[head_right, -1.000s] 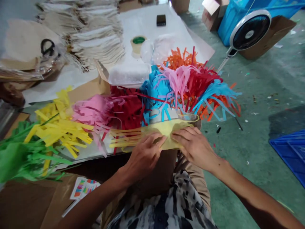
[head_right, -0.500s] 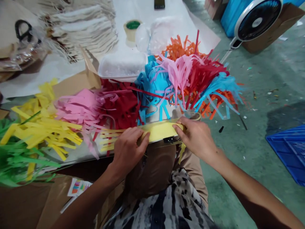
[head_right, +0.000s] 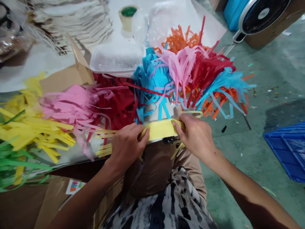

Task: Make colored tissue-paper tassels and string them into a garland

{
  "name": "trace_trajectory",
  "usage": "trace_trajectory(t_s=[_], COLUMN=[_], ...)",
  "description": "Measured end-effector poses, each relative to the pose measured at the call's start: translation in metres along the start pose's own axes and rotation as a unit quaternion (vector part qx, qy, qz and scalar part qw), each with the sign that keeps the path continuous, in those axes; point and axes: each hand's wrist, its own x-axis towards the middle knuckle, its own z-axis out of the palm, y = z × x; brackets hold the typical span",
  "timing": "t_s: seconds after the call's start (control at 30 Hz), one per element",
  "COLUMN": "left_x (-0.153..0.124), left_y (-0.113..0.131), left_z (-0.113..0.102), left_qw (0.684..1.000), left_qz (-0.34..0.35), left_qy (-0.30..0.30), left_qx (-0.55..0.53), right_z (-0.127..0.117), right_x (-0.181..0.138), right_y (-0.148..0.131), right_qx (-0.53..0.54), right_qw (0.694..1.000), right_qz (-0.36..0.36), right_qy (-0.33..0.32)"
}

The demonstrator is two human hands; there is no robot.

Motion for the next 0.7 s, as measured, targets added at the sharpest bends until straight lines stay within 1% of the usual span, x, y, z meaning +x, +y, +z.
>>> trace_trajectory(t_s=[0.17, 0.33, 0.4, 0.43, 0.47, 0.5, 0.53, 0.57, 0.6, 0.63, 0.67, 0.7], left_x=[0.000, 0.005, 0.006, 0.007, 0.008, 0.009, 0.010, 0.012, 0.014, 0.016, 0.018, 0.019], left_y=[0.000, 0.004, 0.007, 0.008, 0.009, 0.008, 0.007, 0.005, 0.003, 0.001, -0.001, -0.002], left_z=[0.000, -0.007, -0.009, -0.009, -0.009, -0.008, -0.008, -0.006, -0.005, -0.005, -0.004, -0.005], left_qw=[1.000, 0.998, 0.997, 0.996, 0.993, 0.988, 0.978, 0.963, 0.948, 0.936, 0.928, 0.927], left_qz=[0.001, -0.019, -0.013, 0.008, 0.047, 0.107, 0.181, 0.252, 0.309, 0.346, 0.363, 0.363], left_qy=[-0.008, -0.055, -0.032, -0.007, 0.018, 0.035, 0.036, 0.023, 0.000, -0.027, -0.052, -0.071], left_qx=[0.015, 0.034, 0.073, 0.093, 0.107, 0.110, 0.102, 0.088, 0.075, 0.066, 0.062, 0.062], right_z=[0.001, -0.001, -0.001, -0.001, -0.002, -0.003, -0.004, -0.007, -0.010, -0.015, -0.021, -0.029], right_x=[0.002, 0.004, 0.003, 0.003, 0.002, 0.002, 0.002, 0.002, 0.002, 0.003, 0.003, 0.004], right_y=[-0.002, -0.002, -0.005, -0.007, -0.009, -0.011, -0.011, -0.010, -0.006, 0.001, 0.011, 0.024], right_qx=[-0.023, -0.048, -0.055, -0.058, -0.060, -0.061, -0.061, -0.060, -0.059, -0.054, -0.047, -0.039], right_qw=[1.000, 0.999, 0.998, 0.998, 0.998, 0.998, 0.998, 0.998, 0.998, 0.998, 0.998, 0.999], right_qz=[0.008, 0.007, 0.017, 0.021, 0.024, 0.024, 0.018, 0.010, 0.002, -0.004, -0.007, -0.007], right_qy=[0.003, -0.006, -0.012, -0.016, -0.019, -0.022, -0.026, -0.031, -0.035, -0.038, -0.038, -0.036])
